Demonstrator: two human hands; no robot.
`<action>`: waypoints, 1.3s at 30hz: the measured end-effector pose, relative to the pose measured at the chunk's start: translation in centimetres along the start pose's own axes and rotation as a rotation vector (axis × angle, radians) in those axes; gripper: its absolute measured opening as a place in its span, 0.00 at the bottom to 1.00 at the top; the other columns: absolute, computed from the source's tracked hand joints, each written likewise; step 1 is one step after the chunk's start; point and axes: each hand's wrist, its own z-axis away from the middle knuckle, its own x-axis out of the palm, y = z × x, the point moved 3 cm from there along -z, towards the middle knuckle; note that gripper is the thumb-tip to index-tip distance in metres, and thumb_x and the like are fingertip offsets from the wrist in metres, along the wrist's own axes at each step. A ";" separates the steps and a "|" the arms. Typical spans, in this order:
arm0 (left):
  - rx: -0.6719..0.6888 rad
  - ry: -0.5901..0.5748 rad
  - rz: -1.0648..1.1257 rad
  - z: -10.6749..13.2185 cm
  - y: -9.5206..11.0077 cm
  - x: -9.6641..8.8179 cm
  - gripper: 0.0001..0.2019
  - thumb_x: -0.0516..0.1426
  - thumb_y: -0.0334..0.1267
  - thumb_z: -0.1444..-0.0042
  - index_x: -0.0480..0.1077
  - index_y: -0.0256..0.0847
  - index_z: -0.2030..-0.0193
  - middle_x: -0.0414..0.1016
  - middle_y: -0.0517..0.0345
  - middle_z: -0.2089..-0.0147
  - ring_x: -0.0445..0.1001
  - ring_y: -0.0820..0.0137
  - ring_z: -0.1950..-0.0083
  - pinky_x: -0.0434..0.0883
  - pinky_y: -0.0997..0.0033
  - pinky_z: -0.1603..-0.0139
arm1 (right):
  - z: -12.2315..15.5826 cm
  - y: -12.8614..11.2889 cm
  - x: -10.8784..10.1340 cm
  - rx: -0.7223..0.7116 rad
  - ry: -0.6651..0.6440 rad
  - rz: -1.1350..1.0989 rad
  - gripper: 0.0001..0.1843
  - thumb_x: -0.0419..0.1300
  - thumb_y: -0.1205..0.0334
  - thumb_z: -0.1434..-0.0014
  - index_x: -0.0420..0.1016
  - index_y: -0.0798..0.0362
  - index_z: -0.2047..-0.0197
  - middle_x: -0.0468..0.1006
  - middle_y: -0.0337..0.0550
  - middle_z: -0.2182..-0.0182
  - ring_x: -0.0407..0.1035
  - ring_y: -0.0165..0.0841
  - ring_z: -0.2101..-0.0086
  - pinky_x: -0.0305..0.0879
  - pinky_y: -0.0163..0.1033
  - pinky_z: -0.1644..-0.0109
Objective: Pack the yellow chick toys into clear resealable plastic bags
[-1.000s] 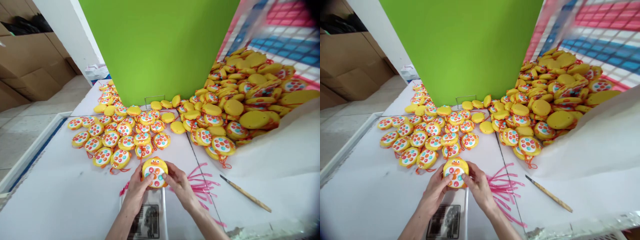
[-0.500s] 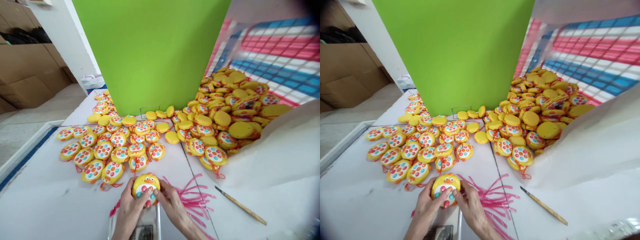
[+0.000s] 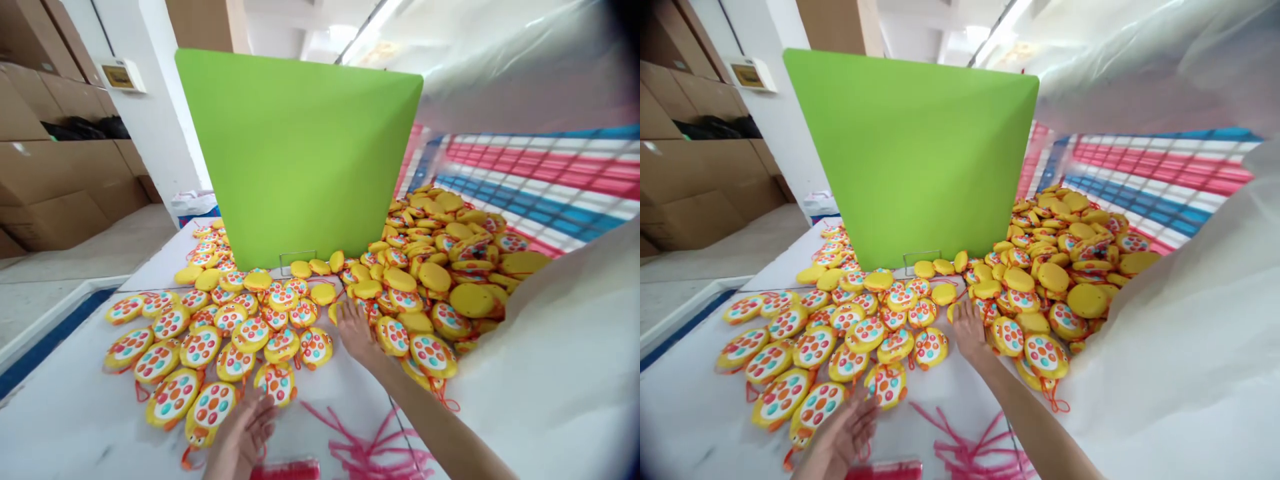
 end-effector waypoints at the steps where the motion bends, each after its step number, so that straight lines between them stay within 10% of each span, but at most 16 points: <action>1: -0.020 0.004 -0.001 0.0 -0.7 -0.3 0.14 0.63 0.30 0.54 0.71 0.34 0.58 0.79 0.47 0.66 0.78 0.64 0.66 0.75 0.69 0.69 | -0.5 0.0 -0.1 -0.002 0.003 -0.039 0.22 0.51 0.81 0.47 0.71 0.66 0.49 0.69 0.68 0.46 0.54 0.52 0.40 0.45 0.60 0.37; 10: -0.053 -0.132 -0.057 2.1 -3.3 1.8 0.20 0.70 0.41 0.65 0.73 0.35 0.64 0.78 0.50 0.71 0.77 0.62 0.67 0.73 0.68 0.72 | 4.8 -2.7 -1.8 0.151 -0.003 -0.697 0.23 0.40 0.52 0.32 0.64 0.56 0.44 0.76 0.53 0.52 0.74 0.40 0.57 0.72 0.44 0.59; 16: 0.100 -0.239 -0.130 2.9 -2.9 4.9 0.24 0.62 0.49 0.50 0.68 0.40 0.49 0.77 0.48 0.56 0.76 0.63 0.58 0.74 0.68 0.65 | 11.9 -7.6 -0.6 0.520 -0.064 -1.722 0.18 0.62 0.52 0.44 0.72 0.53 0.54 0.77 0.48 0.54 0.73 0.39 0.57 0.71 0.42 0.58; 27: 0.138 -0.194 -0.108 4.0 -2.3 4.6 0.25 0.62 0.46 0.50 0.67 0.40 0.46 0.76 0.48 0.52 0.76 0.61 0.55 0.76 0.66 0.60 | 14.7 -8.6 -1.0 0.287 -0.231 -1.602 0.24 0.63 0.58 0.43 0.65 0.51 0.44 0.73 0.47 0.50 0.67 0.41 0.50 0.66 0.44 0.48; 39: 0.166 -0.237 -0.342 4.4 -1.9 3.5 0.22 0.68 0.40 0.60 0.73 0.36 0.57 0.79 0.48 0.59 0.77 0.59 0.57 0.74 0.65 0.57 | 15.8 -7.4 -1.2 0.434 -0.257 -1.494 0.25 0.64 0.57 0.44 0.66 0.49 0.43 0.76 0.43 0.50 0.70 0.39 0.52 0.68 0.41 0.50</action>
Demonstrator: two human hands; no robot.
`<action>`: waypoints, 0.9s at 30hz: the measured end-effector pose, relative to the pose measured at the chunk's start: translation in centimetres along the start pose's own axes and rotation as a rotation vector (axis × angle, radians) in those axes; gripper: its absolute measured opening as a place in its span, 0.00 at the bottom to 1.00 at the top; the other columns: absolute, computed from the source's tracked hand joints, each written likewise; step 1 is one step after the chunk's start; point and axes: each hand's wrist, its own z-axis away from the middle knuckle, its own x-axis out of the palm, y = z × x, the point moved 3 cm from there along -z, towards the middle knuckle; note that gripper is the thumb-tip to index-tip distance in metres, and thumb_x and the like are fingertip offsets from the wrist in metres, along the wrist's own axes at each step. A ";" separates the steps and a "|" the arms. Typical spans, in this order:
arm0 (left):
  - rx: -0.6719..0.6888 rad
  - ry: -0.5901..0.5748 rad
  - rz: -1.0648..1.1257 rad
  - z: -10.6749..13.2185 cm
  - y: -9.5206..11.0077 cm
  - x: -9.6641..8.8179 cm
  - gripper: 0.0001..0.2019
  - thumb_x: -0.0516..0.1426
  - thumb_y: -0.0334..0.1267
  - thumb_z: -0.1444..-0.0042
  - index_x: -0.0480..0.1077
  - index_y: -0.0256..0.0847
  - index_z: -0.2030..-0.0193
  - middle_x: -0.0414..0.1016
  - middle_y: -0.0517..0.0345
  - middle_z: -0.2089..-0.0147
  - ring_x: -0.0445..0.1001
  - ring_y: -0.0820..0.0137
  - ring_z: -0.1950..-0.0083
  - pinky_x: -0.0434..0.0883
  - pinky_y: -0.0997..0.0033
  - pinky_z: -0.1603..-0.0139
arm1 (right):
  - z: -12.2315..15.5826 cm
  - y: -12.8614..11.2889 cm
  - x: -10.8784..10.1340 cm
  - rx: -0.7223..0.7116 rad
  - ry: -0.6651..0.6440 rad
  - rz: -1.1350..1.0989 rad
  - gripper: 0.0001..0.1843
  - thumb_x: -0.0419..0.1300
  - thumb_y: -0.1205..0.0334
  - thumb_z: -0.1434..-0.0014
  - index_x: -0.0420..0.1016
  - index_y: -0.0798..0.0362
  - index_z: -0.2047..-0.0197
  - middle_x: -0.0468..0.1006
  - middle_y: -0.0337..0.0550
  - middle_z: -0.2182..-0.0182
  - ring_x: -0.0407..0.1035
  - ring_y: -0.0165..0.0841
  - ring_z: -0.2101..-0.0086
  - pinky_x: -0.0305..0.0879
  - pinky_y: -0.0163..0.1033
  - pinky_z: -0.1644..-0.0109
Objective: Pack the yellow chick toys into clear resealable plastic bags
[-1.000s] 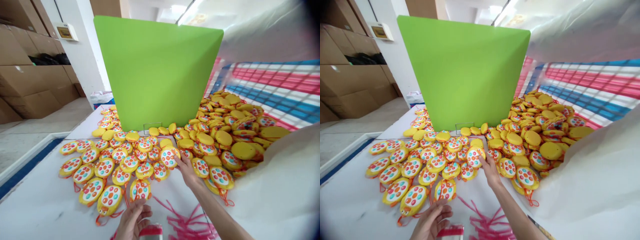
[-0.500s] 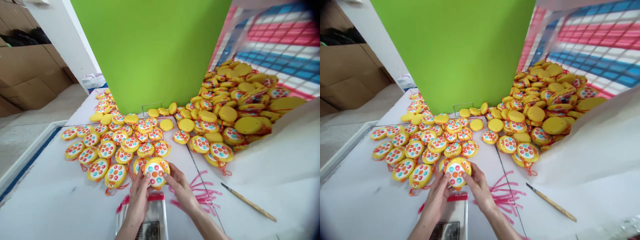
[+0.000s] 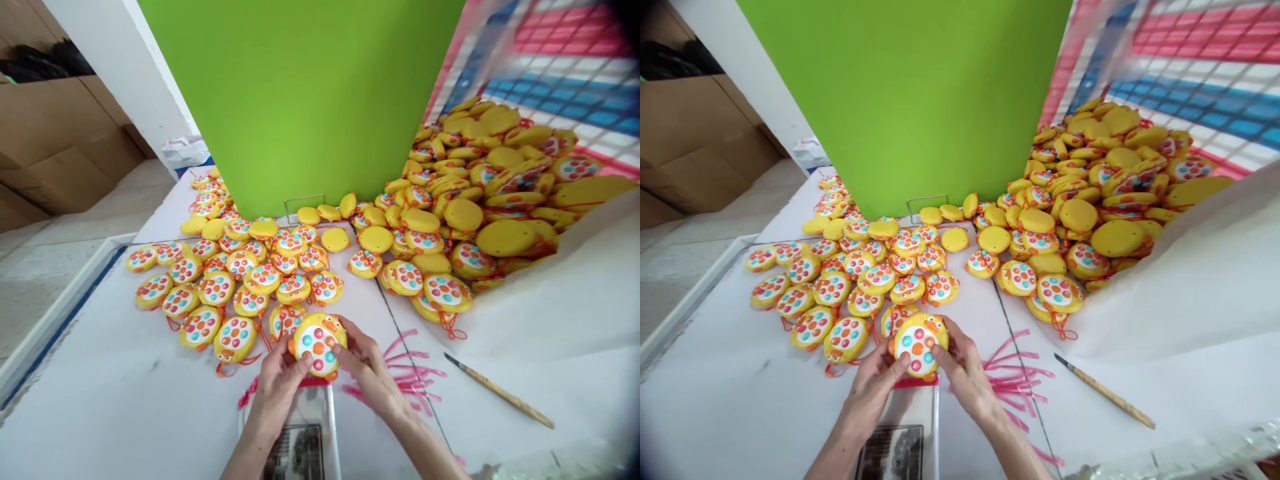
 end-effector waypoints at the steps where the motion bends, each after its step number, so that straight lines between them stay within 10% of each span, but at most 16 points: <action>1: -0.001 0.004 -0.012 0.1 -0.1 -0.1 0.23 0.68 0.40 0.60 0.73 0.36 0.57 0.79 0.48 0.59 0.77 0.58 0.57 0.74 0.64 0.57 | 0.1 0.2 -0.1 0.018 0.011 0.004 0.27 0.64 0.57 0.45 0.66 0.50 0.43 0.76 0.44 0.50 0.70 0.39 0.52 0.68 0.42 0.49; 18: 0.011 0.039 -0.206 0.0 -0.2 0.1 0.36 0.69 0.37 0.63 0.64 0.37 0.44 0.77 0.46 0.53 0.76 0.57 0.54 0.75 0.68 0.57 | -0.3 1.3 0.3 -0.099 -0.033 0.336 0.21 0.54 0.52 0.37 0.67 0.52 0.44 0.77 0.45 0.54 0.71 0.39 0.57 0.69 0.40 0.56; 27: 0.026 0.207 0.449 -5.0 4.6 -4.4 0.13 0.51 0.38 0.40 0.70 0.33 0.54 0.76 0.40 0.53 0.76 0.59 0.51 0.77 0.64 0.57 | -8.8 -3.2 -7.0 -0.485 0.207 1.467 0.23 0.55 0.72 0.44 0.67 0.60 0.44 0.70 0.61 0.47 0.62 0.49 0.46 0.59 0.55 0.43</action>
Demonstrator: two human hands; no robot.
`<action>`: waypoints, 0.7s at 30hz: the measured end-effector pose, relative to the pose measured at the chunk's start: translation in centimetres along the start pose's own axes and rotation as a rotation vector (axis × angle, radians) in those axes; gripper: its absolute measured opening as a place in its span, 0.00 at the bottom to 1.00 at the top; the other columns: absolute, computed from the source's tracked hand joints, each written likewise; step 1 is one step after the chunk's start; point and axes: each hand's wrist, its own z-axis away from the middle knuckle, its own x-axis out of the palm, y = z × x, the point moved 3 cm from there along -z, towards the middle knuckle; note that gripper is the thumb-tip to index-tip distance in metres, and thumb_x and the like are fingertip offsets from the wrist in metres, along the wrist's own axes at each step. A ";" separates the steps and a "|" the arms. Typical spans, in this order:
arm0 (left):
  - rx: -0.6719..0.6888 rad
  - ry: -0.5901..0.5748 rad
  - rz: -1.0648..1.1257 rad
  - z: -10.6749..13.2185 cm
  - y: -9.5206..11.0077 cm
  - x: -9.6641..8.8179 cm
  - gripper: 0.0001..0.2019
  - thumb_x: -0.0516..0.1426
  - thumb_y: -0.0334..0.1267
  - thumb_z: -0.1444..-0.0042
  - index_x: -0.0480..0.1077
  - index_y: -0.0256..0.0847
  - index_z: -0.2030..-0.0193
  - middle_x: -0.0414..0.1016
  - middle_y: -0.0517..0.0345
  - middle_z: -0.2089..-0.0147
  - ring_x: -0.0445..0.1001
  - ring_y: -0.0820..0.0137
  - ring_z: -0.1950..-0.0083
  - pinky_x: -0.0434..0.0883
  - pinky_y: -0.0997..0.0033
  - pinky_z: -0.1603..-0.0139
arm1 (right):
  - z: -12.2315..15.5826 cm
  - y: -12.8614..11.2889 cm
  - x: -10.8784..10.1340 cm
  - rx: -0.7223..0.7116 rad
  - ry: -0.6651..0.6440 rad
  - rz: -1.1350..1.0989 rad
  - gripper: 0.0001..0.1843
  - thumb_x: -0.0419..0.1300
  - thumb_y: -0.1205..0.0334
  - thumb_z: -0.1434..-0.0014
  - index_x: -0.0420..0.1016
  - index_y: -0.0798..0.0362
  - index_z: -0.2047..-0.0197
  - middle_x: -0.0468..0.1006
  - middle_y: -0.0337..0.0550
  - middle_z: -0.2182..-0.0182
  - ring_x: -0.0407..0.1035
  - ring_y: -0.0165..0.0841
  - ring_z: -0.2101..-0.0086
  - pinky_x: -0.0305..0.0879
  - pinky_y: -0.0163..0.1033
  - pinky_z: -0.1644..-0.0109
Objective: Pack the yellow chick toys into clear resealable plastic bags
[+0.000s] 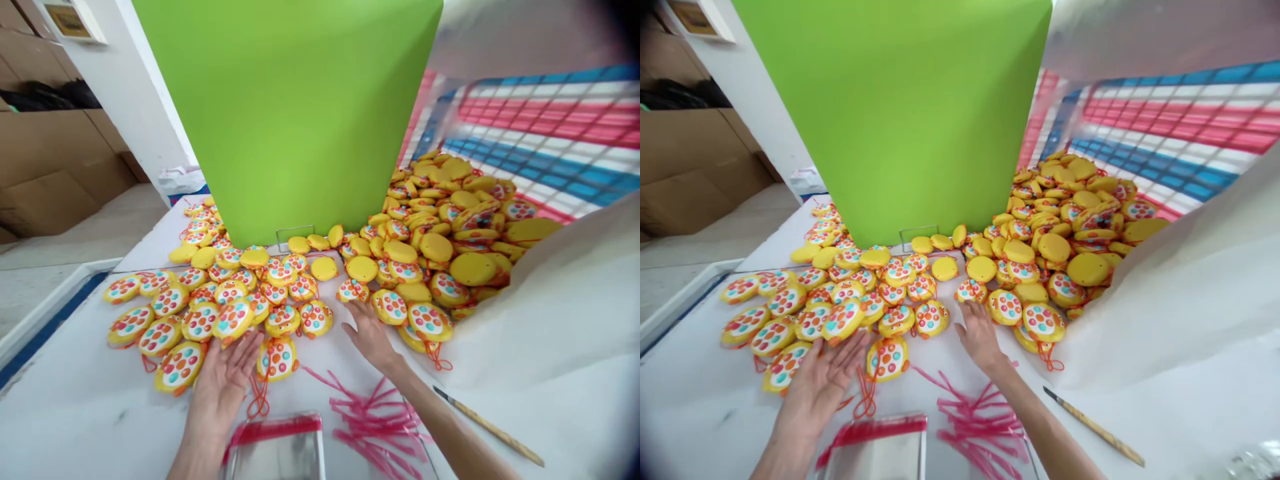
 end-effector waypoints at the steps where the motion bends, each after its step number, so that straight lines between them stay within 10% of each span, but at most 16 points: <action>1: -0.040 0.006 -0.007 0.1 -0.2 -0.1 0.12 0.50 0.35 0.39 0.70 0.31 0.55 0.76 0.39 0.54 0.77 0.59 0.53 0.77 0.64 0.58 | -1.1 0.7 0.1 -0.014 0.004 0.055 0.23 0.54 0.74 0.45 0.68 0.61 0.45 0.69 0.62 0.46 0.61 0.50 0.45 0.57 0.58 0.42; 10: -0.219 -0.024 -0.100 2.9 -5.2 -1.4 0.10 0.60 0.30 0.48 0.71 0.34 0.57 0.79 0.46 0.65 0.79 0.65 0.64 0.75 0.70 0.66 | -5.7 0.8 -0.1 -0.256 -0.028 0.338 0.26 0.46 0.82 0.46 0.70 0.60 0.46 0.74 0.58 0.53 0.63 0.47 0.49 0.54 0.56 0.43; 21: -0.260 -0.300 -0.142 2.2 -6.7 3.3 0.16 0.63 0.42 0.50 0.72 0.39 0.56 0.78 0.49 0.55 0.78 0.62 0.58 0.75 0.71 0.68 | 4.9 -6.5 -1.7 -0.629 0.012 -0.073 0.29 0.48 0.78 0.43 0.66 0.44 0.42 0.66 0.49 0.42 0.56 0.44 0.43 0.60 0.55 0.44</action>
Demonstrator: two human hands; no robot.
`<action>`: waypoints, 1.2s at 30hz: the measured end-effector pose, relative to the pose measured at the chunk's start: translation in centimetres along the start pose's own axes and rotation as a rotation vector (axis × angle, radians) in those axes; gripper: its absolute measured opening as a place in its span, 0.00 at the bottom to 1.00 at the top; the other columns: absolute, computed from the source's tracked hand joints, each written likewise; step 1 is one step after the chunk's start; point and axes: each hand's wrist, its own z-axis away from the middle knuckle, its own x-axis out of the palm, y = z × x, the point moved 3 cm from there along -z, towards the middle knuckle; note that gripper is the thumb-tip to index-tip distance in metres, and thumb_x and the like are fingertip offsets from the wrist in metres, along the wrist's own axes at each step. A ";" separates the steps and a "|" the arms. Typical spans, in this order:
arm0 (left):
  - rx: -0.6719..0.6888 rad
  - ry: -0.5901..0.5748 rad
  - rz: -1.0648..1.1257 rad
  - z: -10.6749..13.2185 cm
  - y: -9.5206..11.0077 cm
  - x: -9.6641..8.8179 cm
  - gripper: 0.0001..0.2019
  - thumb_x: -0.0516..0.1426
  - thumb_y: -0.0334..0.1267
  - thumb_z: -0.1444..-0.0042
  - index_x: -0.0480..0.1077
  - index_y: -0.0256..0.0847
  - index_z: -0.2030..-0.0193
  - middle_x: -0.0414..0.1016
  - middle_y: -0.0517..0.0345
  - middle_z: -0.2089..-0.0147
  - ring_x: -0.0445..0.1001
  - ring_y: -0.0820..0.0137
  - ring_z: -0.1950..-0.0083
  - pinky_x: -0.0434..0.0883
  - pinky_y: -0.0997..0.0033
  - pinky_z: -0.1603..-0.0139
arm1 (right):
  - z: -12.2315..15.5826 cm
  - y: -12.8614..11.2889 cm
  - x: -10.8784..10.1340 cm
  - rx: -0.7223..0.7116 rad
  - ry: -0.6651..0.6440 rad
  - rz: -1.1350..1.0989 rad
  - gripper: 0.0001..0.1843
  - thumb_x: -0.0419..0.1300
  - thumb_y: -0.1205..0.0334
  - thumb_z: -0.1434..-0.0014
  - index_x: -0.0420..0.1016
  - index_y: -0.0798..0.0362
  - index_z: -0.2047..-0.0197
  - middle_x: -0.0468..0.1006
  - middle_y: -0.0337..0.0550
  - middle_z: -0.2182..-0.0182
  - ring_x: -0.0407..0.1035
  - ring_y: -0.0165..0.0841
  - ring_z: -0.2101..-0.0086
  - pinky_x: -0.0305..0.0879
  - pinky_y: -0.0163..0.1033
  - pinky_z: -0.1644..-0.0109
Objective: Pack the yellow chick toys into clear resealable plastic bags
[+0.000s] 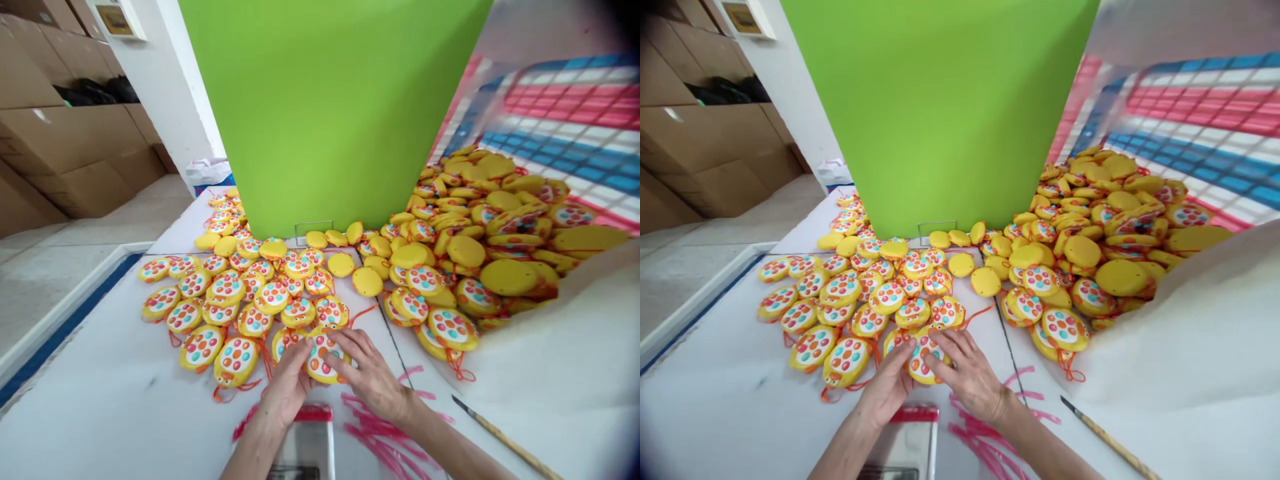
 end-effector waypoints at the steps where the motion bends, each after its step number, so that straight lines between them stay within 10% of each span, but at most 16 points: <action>1: 0.016 0.007 -0.017 0.1 0.0 0.0 0.15 0.64 0.40 0.51 0.72 0.38 0.57 0.78 0.50 0.55 0.77 0.62 0.57 0.75 0.71 0.65 | 0.4 -0.3 0.0 0.084 0.026 -0.071 0.30 0.48 0.77 0.42 0.64 0.44 0.41 0.64 0.49 0.41 0.55 0.44 0.42 0.59 0.56 0.43; 8: 0.091 0.084 -0.057 1.7 -0.6 -0.6 0.19 0.63 0.39 0.50 0.69 0.43 0.51 0.76 0.53 0.49 0.76 0.63 0.52 0.75 0.67 0.57 | 1.9 -1.1 1.2 0.962 0.285 -1.177 0.20 0.54 0.51 0.38 0.68 0.48 0.45 0.74 0.49 0.50 0.70 0.43 0.53 0.70 0.47 0.55; 18: 0.236 0.171 -0.367 3.8 -1.1 -0.2 0.38 0.70 0.34 0.65 0.65 0.40 0.44 0.76 0.47 0.51 0.75 0.57 0.52 0.74 0.69 0.56 | 1.5 -3.5 2.8 1.019 0.392 -1.463 0.13 0.64 0.55 0.44 0.73 0.53 0.59 0.77 0.42 0.65 0.70 0.35 0.64 0.67 0.36 0.61; 24: 0.245 0.159 -0.492 4.1 -1.1 -1.3 0.38 0.67 0.36 0.58 0.60 0.41 0.39 0.73 0.48 0.47 0.73 0.58 0.48 0.73 0.68 0.53 | 1.7 -3.9 2.8 1.000 0.313 -1.504 0.13 0.64 0.55 0.45 0.72 0.54 0.59 0.76 0.42 0.65 0.70 0.34 0.64 0.66 0.37 0.60; 36: 0.151 0.203 -0.059 2.9 -0.7 -2.5 0.24 0.64 0.34 0.51 0.67 0.41 0.47 0.78 0.52 0.55 0.78 0.63 0.59 0.78 0.68 0.62 | 1.9 -2.5 2.3 0.958 0.145 -1.080 0.19 0.53 0.49 0.38 0.69 0.51 0.49 0.76 0.48 0.54 0.71 0.40 0.55 0.70 0.42 0.56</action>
